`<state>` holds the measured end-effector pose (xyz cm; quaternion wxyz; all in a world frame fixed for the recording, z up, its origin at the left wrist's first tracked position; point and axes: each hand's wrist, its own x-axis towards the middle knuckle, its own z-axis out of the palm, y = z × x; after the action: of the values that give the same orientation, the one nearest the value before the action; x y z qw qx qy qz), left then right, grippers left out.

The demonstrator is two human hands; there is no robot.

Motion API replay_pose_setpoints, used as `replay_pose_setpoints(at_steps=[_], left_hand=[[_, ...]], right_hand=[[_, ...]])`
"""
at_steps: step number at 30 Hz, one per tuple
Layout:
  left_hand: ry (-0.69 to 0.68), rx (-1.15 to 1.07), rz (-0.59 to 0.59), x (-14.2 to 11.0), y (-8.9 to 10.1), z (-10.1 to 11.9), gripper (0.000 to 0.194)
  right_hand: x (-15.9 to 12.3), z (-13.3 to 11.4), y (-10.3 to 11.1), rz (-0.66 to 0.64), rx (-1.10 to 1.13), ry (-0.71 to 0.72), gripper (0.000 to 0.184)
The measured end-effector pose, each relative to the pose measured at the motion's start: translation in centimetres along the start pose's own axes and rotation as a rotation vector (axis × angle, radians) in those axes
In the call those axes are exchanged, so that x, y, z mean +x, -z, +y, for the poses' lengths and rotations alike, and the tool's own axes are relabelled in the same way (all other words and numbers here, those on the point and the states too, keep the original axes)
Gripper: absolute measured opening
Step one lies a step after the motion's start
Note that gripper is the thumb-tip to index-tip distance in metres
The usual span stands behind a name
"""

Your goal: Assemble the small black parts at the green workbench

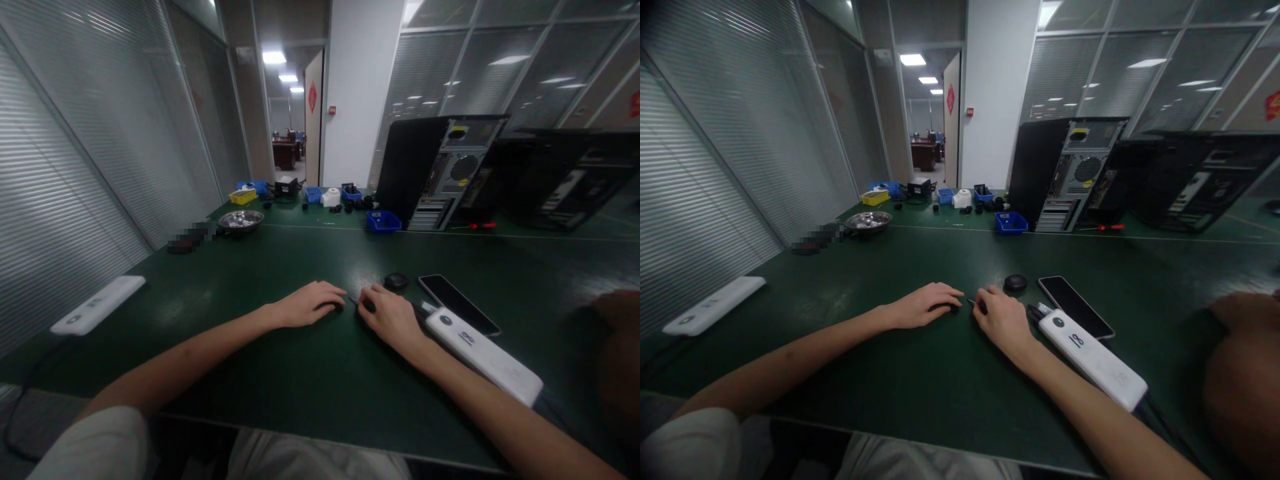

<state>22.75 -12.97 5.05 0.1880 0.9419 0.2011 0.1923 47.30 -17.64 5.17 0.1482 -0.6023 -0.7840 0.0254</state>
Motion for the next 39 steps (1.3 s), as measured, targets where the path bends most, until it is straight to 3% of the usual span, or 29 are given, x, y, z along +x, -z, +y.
replay_pose_setpoints(at_steps=[4,7,10,14,18,30,39], left_hand=[[-0.010,0.068,-0.032,0.3,0.4,-0.8,0.032],[0.095,0.154,0.045,-0.8,2.0,-4.0,0.035],[0.351,0.271,0.138,-3.9,4.9,-9.2,0.038],[0.793,0.482,0.272,-10.1,9.1,-16.0,0.039],[0.944,0.628,0.351,-14.1,10.6,-19.8,0.041],[0.989,0.690,0.556,-15.6,10.3,-21.7,0.035],[1.024,0.737,0.533,-15.2,10.0,-21.3,0.033]], right_hand=[[0.0,0.1,0.0,-0.011,0.033,0.010,0.014],[0.0,0.3,-0.1,-0.012,0.051,0.015,0.013],[-0.1,0.4,-0.1,-0.003,0.064,0.025,0.013],[-0.1,0.4,-0.1,-0.006,0.084,0.036,0.015],[-0.2,0.3,0.1,-0.009,0.091,0.038,0.015],[-0.2,0.3,-0.3,-0.011,0.032,0.025,0.014],[-0.1,0.3,-0.2,-0.018,0.029,0.023,0.015]])
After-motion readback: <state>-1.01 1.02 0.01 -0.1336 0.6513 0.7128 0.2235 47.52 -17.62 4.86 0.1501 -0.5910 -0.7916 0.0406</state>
